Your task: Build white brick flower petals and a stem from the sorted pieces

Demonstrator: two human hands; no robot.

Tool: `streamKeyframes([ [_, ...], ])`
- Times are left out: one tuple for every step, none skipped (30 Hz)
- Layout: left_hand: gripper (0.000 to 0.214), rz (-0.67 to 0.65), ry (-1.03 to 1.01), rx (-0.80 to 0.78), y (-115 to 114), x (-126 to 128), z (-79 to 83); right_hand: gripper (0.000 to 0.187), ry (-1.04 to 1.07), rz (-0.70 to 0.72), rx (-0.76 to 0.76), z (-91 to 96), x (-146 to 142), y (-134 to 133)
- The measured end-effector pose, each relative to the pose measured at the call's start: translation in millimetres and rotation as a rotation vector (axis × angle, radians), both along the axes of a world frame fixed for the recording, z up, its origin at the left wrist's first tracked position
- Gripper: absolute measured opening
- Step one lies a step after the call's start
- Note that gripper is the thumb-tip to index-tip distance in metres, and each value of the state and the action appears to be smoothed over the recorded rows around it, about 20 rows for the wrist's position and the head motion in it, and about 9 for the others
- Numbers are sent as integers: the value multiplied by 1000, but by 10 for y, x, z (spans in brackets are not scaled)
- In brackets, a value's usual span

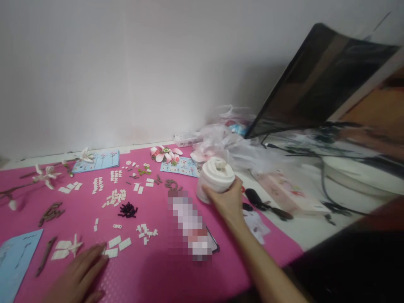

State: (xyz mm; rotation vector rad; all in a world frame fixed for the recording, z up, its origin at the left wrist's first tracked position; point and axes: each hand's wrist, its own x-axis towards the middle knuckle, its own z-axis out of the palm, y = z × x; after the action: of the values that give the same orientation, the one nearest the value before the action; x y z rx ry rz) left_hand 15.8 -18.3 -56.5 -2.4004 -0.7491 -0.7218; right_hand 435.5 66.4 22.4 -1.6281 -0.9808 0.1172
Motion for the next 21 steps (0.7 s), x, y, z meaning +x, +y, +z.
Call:
streamKeyframes([
  [40, 1, 9, -8, -3, -8, -13, 78, 16, -22, -26, -19, 62, 45],
  [39, 2, 24, -20, -5, -22, -36, 78, 31, -36, -46, -40, 113, 80],
  [38, 1, 44, -36, -7, -41, -66, 78, 40, -43, -60, -60, 153, 107],
  [37, 7, 66, -55, -7, -61, -102, 78, 46, -48, -69, -77, 184, 128],
  [37, 13, 88, -73, -8, -81, -139, 78, 50, -51, -77, -91, 208, 144],
  [36, 19, 109, -90, -8, -99, -173, 78, 52, -53, -83, -101, 226, 158],
  [36, 26, 125, -105, -9, -114, -202, 77, 53, -52, -89, -109, 239, 169],
  [36, 30, 134, -117, -10, -124, -222, 76, 52, -51, -93, -116, 249, 178],
  [36, 33, 134, -125, -12, -130, -235, 75, 51, -48, -97, -122, 256, 187],
  [37, 33, 129, -129, -15, -132, -239, 74, 50, -45, -99, -130, 262, 193],
  [38, 28, 121, -130, -19, -132, -236, 74, 48, -42, -101, -139, 267, 198],
  [38, 29, 113, -132, -24, -130, -227, 74, 47, -40, -101, -149, 272, 201],
  [38, 30, 105, -133, -29, -127, -214, 74, 45, -37, -100, -160, 278, 203],
  [39, 33, 101, -135, -36, -122, -196, 74, 44, -32, -98, -171, 283, 202],
  [39, 34, 97, -134, -42, -115, -174, 75, 42, -25, -96, -182, 289, 200],
  [39, 37, 97, -132, -48, -105, -148, 75, 40, -16, -92, -190, 295, 197],
  [39, 43, 98, -128, -53, -92, -117, 74, 36, -3, -89, -196, 299, 191],
  [39, 47, 100, -122, -56, -75, -81, 72, 30, 10, -84, -200, 301, 185],
  [40, 52, 101, -113, -59, -54, -41, 71, 21, 22, -80, -201, 300, 179],
  [41, 61, 97, -105, -61, -31, 2, 69, 10, 33, -72, -200, 296, 173],
  [41, 64, 82, -91, -62, -8, 43, 66, -9, 46, -58, -199, 287, 168],
])
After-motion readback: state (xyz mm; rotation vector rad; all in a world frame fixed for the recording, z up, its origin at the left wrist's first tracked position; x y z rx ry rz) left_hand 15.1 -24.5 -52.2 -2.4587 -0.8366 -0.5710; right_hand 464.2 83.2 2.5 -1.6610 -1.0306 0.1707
